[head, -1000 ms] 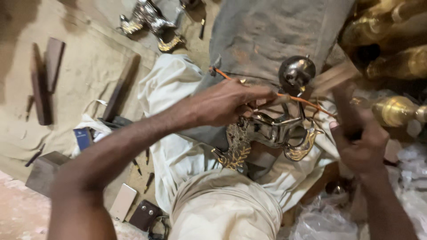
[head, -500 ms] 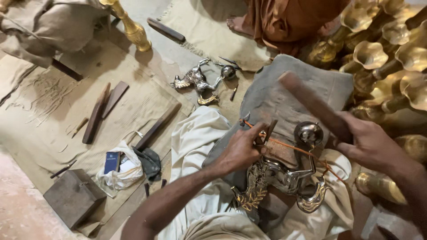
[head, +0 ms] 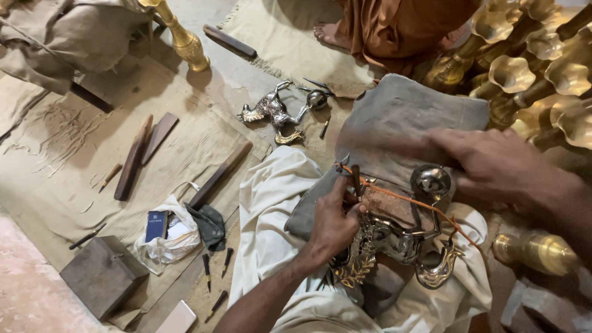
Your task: The person sits on the floor holding a chisel against a brass ornamental piece and strikes the chisel with a wooden mallet to shape and detail the metalwork, repositioning the chisel and the piece repeatedly as they work across its surface.
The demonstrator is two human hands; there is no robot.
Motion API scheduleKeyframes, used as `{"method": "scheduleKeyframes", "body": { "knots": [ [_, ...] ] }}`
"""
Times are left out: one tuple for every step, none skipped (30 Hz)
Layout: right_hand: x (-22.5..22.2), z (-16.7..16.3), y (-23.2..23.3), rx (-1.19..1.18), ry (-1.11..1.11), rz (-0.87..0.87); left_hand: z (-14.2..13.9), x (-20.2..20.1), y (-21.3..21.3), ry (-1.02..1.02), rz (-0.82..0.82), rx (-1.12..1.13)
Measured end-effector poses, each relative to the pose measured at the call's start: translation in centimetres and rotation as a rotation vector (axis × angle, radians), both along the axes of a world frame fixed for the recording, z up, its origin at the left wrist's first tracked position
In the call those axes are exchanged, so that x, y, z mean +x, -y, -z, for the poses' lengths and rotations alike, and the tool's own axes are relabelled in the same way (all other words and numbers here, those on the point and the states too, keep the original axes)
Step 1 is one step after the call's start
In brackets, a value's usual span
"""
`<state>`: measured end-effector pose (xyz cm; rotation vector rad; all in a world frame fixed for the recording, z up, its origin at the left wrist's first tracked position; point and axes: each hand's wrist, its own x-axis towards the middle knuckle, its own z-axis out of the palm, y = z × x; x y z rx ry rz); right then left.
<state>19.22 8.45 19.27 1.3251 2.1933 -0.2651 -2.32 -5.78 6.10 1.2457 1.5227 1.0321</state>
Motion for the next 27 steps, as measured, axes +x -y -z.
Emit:
{"method": "scheduleKeyframes", "body": {
  "knots": [
    [-0.6, -0.4, 0.1, -0.04, 0.161, -0.011, 0.3, 0.0, 0.0, -0.016, -0.004, 0.02],
    [-1.1, -0.9, 0.2, -0.008, 0.1, -0.008, 0.7, 0.0, -0.1, -0.008, -0.025, 0.08],
    [-1.5, -1.2, 0.3, 0.018, 0.04, -0.004, 1.0, -0.1, -0.3, 0.0, -0.046, 0.133],
    [-1.7, -1.4, 0.6, 0.034, -0.016, 0.005, 1.3, 0.1, 0.0, 0.013, -0.061, 0.176],
    [-1.8, -1.4, 0.8, 0.07, -0.03, -0.056, 1.8, 0.3, 0.1, 0.023, -0.073, 0.142],
    [-1.7, -1.3, 0.9, 0.102, -0.042, -0.115, 2.2, 0.2, -0.2, 0.036, -0.084, 0.103],
    [-1.5, -1.0, 1.0, 0.124, -0.055, -0.172, 2.6, 0.3, -0.2, 0.048, -0.092, 0.055],
    [-1.2, -0.6, 1.1, 0.102, 0.041, -0.125, 3.0, 0.3, -0.2, 0.025, -0.077, 0.03],
    [-0.8, 0.0, 1.1, 0.085, 0.135, -0.08, 3.4, 0.4, -0.1, -0.001, -0.061, 0.012],
    [-0.4, 0.7, 0.9, 0.069, 0.228, -0.039, 3.8, 0.4, 0.0, -0.03, -0.045, -0.004],
    [0.0, 1.3, 0.8, 0.178, 0.021, -0.169, 4.1, 0.5, 0.1, -0.013, -0.033, 0.011],
    [0.4, 1.8, 0.7, 0.295, -0.186, -0.296, 4.4, 0.7, 0.3, 0.007, -0.027, 0.028],
    [0.7, 2.3, 0.6, 0.416, -0.397, -0.424, 4.7, 0.8, 0.5, 0.027, -0.029, 0.048],
    [0.8, 2.7, 0.7, 0.359, -0.247, -0.378, 5.0, 0.8, 0.5, 0.048, -0.038, 0.083],
    [0.9, 2.9, 0.7, 0.308, -0.097, -0.331, 5.4, 0.8, 0.5, 0.067, -0.047, 0.124],
    [1.0, 2.9, 0.7, 0.261, 0.051, -0.287, 5.7, 0.6, 0.2, 0.084, -0.059, 0.17],
    [0.9, 2.9, 0.7, 0.3, -0.015, -0.286, 6.1, 0.2, 0.0, 0.226, -0.093, 0.145],
    [0.7, 2.9, 0.6, 0.333, -0.077, -0.283, 6.4, -0.4, -0.3, 0.37, -0.126, 0.115],
    [0.5, 2.8, 0.6, 0.363, -0.139, -0.278, 6.7, -0.8, -0.6, 0.515, -0.16, 0.082],
    [0.3, 2.8, 0.4, 0.373, -0.235, -0.284, 6.9, -0.9, -0.8, 0.514, -0.144, 0.063],
    [0.0, 2.8, 0.1, 0.382, -0.334, -0.29, 7.1, -1.2, -1.1, 0.512, -0.13, 0.044],
    [-0.5, 2.9, -0.1, 0.393, -0.386, -0.3, 7.3, -1.4, -1.3, 0.508, -0.115, 0.025],
    [-0.9, 3.2, -0.4, 0.404, -0.438, -0.311, 7.4, -1.6, -1.4, 0.449, -0.111, 0.022],
    [-1.4, 3.4, -0.8, 0.42, -0.439, -0.33, 7.5, -1.5, -1.6, 0.394, -0.105, 0.021],
    [-1.9, 3.8, -1.2, 0.421, -0.445, -0.337, 7.7, -1.5, -1.7, 0.339, -0.099, 0.019],
    [-2.5, 4.1, -1.7, 0.421, -0.452, -0.344, 7.8, -1.5, -1.8, 0.336, -0.108, 0.013],
    [-3.0, 4.5, -2.1, 0.401, -0.463, -0.337, 7.9, -1.5, -1.9, 0.334, -0.117, 0.0]
  ]
}}
